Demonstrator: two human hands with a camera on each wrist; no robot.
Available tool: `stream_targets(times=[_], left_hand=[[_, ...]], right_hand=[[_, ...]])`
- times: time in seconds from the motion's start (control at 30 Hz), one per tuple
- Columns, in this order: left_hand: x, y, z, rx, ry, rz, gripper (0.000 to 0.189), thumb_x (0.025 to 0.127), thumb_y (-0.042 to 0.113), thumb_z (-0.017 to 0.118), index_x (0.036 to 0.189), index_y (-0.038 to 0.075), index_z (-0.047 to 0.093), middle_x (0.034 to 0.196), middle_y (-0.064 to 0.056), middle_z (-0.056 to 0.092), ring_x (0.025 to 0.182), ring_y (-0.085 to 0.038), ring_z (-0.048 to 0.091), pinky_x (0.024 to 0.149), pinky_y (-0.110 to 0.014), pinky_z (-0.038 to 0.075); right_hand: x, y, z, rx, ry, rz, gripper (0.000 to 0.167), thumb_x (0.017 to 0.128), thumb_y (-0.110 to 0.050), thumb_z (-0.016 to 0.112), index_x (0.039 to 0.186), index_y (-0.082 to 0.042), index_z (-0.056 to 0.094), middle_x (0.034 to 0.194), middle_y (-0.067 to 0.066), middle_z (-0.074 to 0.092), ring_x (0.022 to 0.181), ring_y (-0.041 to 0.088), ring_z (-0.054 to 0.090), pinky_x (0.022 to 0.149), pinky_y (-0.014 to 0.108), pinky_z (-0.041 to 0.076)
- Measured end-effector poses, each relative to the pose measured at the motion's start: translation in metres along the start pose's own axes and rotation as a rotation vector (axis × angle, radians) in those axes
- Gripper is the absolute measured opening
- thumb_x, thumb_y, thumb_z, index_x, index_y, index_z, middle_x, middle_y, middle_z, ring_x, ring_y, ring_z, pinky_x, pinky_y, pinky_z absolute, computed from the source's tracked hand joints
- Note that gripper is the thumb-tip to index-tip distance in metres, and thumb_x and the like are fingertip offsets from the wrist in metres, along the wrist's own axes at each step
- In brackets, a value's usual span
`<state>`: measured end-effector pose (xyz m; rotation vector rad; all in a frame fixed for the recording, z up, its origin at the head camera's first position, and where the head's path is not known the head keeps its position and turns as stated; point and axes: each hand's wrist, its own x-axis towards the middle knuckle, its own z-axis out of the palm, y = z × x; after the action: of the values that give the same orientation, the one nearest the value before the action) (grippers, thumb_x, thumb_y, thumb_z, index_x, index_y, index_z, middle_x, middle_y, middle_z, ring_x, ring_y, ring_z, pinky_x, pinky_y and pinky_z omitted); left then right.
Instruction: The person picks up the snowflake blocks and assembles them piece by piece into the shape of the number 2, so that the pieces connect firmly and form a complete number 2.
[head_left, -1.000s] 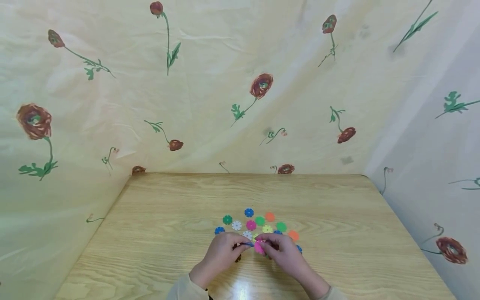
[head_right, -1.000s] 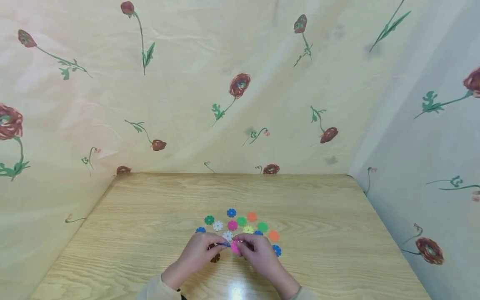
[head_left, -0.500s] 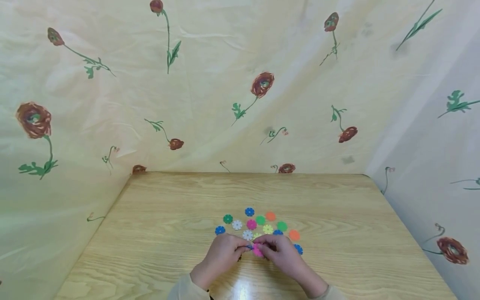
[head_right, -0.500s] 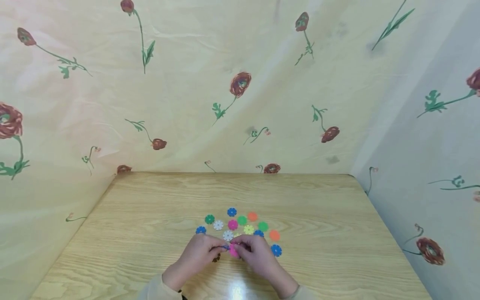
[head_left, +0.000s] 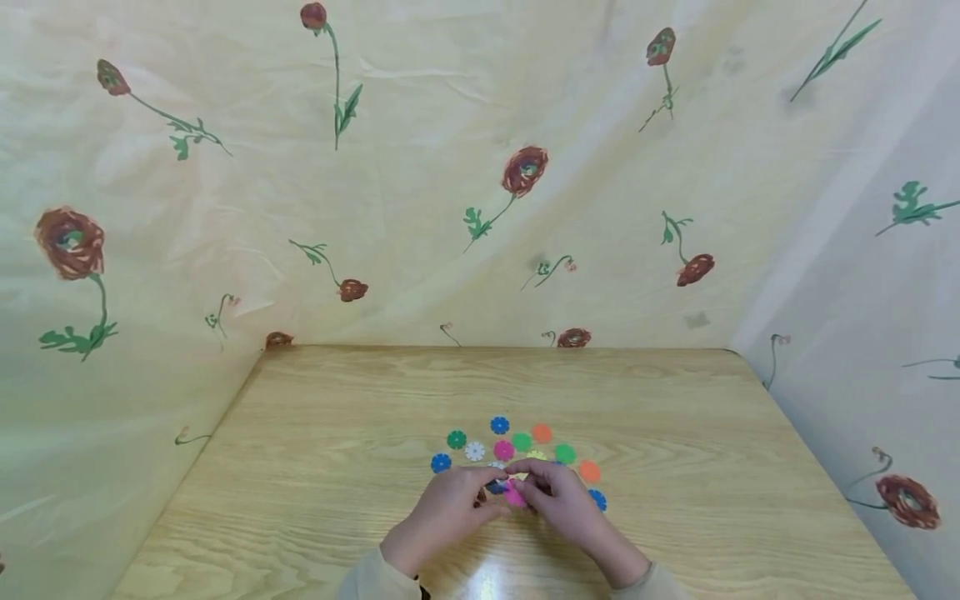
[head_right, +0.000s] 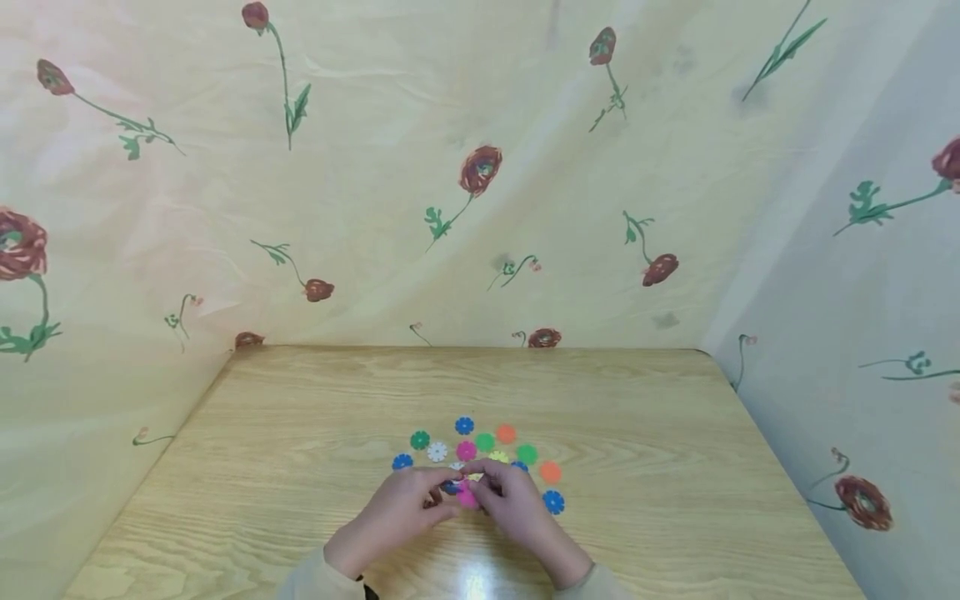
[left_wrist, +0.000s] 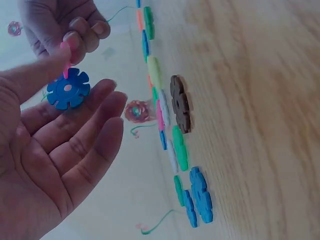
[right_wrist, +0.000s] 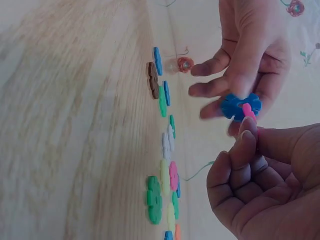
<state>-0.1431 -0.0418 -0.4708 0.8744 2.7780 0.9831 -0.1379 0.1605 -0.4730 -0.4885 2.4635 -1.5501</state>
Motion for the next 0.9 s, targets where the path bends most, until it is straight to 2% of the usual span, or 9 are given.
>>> stream_targets(times=[0.1,0.2,0.33,0.4,0.47,0.57,0.73,0.8,0.9], left_hand=[[0.0,0.0,0.0,-0.023,0.002,0.014,0.049,0.085,0.041,0.072,0.126,0.015,0.065,0.098,0.007,0.07,0.072,0.004,0.056,0.063,-0.016,0.047],[0.0,0.001,0.002,-0.029,0.032,0.023,0.045,0.085,0.04,0.071,0.123,0.015,0.066,0.095,0.009,0.069,0.071,0.003,0.055,0.063,-0.017,0.047],[0.0,0.0,0.0,-0.053,0.042,-0.02,0.039,0.088,0.038,0.07,0.121,0.017,0.068,0.095,0.009,0.07,0.071,0.001,0.057,0.063,-0.019,0.048],[0.0,-0.002,-0.003,-0.065,0.045,-0.036,0.037,0.088,0.037,0.07,0.12,0.017,0.069,0.097,0.008,0.07,0.072,0.0,0.058,0.064,-0.02,0.048],[0.0,-0.004,-0.005,-0.082,0.048,-0.048,0.035,0.088,0.035,0.071,0.119,0.017,0.069,0.088,0.01,0.068,0.063,0.001,0.051,0.059,-0.019,0.045],[-0.001,-0.006,-0.008,-0.081,0.055,-0.068,0.035,0.088,0.034,0.072,0.119,0.017,0.069,0.08,0.012,0.064,0.06,0.0,0.048,0.057,-0.019,0.043],[-0.002,-0.008,-0.011,-0.088,0.039,-0.117,0.038,0.089,0.035,0.071,0.122,0.016,0.068,0.064,0.013,0.052,0.054,-0.002,0.042,0.05,-0.02,0.038],[-0.002,-0.008,-0.012,-0.092,0.034,-0.128,0.04,0.089,0.036,0.071,0.123,0.016,0.067,0.065,0.013,0.052,0.055,-0.003,0.042,0.05,-0.021,0.038],[-0.003,-0.009,-0.013,-0.101,0.039,-0.134,0.04,0.089,0.036,0.071,0.124,0.016,0.067,0.07,0.015,0.055,0.056,-0.003,0.042,0.052,-0.021,0.039]], right_hand=[[0.001,-0.001,0.002,0.031,0.006,0.012,0.026,0.098,-0.015,0.06,0.122,-0.005,0.06,0.066,0.001,0.055,0.055,0.007,0.047,0.049,0.02,0.041],[0.001,-0.004,0.003,0.08,0.016,0.017,0.029,0.097,-0.014,0.06,0.123,-0.003,0.056,0.065,0.003,0.056,0.056,0.009,0.049,0.052,0.021,0.043],[0.001,-0.002,0.001,0.045,0.039,0.017,0.022,0.099,-0.014,0.057,0.12,-0.004,0.058,0.071,0.005,0.061,0.06,0.014,0.055,0.053,0.024,0.047],[0.001,0.001,-0.003,-0.019,0.058,0.026,0.017,0.1,-0.014,0.057,0.114,-0.006,0.062,0.074,0.004,0.063,0.061,0.013,0.054,0.053,0.024,0.046],[0.0,0.004,-0.007,-0.091,0.071,0.028,0.014,0.097,-0.013,0.06,0.108,-0.007,0.066,0.077,0.003,0.063,0.062,0.012,0.054,0.053,0.023,0.045],[-0.001,0.007,-0.011,-0.26,0.075,0.011,0.011,0.089,-0.01,0.07,0.1,-0.006,0.071,0.079,-0.001,0.063,0.064,0.008,0.053,0.056,0.022,0.046],[-0.003,0.014,-0.012,-0.563,0.048,0.008,0.022,0.076,-0.009,0.081,0.095,-0.008,0.071,0.083,-0.005,0.058,0.072,0.01,0.053,0.064,0.026,0.048],[-0.004,0.015,-0.011,-0.627,0.039,0.027,0.024,0.073,-0.011,0.083,0.093,-0.01,0.069,0.083,-0.004,0.055,0.072,0.011,0.051,0.064,0.028,0.047],[-0.004,0.016,-0.009,-0.655,0.037,0.047,0.025,0.071,-0.01,0.084,0.089,-0.011,0.066,0.082,-0.003,0.051,0.07,0.012,0.048,0.062,0.028,0.045]])
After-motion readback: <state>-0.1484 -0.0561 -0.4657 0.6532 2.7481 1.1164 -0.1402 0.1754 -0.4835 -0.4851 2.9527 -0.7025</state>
